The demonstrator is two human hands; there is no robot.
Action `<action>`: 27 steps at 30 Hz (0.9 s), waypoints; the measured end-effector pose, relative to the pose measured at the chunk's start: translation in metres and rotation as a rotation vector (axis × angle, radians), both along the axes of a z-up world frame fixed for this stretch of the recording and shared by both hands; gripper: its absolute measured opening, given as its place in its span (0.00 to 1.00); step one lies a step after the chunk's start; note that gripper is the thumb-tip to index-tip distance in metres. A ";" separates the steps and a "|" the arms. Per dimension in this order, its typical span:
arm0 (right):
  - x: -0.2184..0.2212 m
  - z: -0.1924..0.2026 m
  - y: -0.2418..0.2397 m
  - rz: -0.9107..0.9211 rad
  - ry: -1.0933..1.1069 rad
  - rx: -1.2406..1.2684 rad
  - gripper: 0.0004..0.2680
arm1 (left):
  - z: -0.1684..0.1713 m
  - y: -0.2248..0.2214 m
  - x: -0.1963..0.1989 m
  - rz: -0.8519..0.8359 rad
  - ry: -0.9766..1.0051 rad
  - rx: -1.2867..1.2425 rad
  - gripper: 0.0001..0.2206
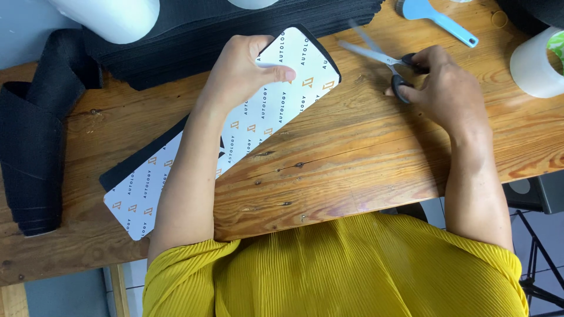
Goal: Trim the edges of a paper template using scissors on a wooden workbench
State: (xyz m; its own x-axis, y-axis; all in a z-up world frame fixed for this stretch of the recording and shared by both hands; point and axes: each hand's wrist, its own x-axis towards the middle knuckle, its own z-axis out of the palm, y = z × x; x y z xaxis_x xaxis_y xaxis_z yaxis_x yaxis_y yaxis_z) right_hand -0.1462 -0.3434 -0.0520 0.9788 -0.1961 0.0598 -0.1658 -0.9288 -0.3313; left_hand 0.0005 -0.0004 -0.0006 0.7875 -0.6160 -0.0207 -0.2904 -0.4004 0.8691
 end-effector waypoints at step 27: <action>-0.011 -0.027 -0.067 0.111 -0.401 -0.207 0.05 | 0.000 -0.009 -0.009 -0.160 -0.114 0.074 0.08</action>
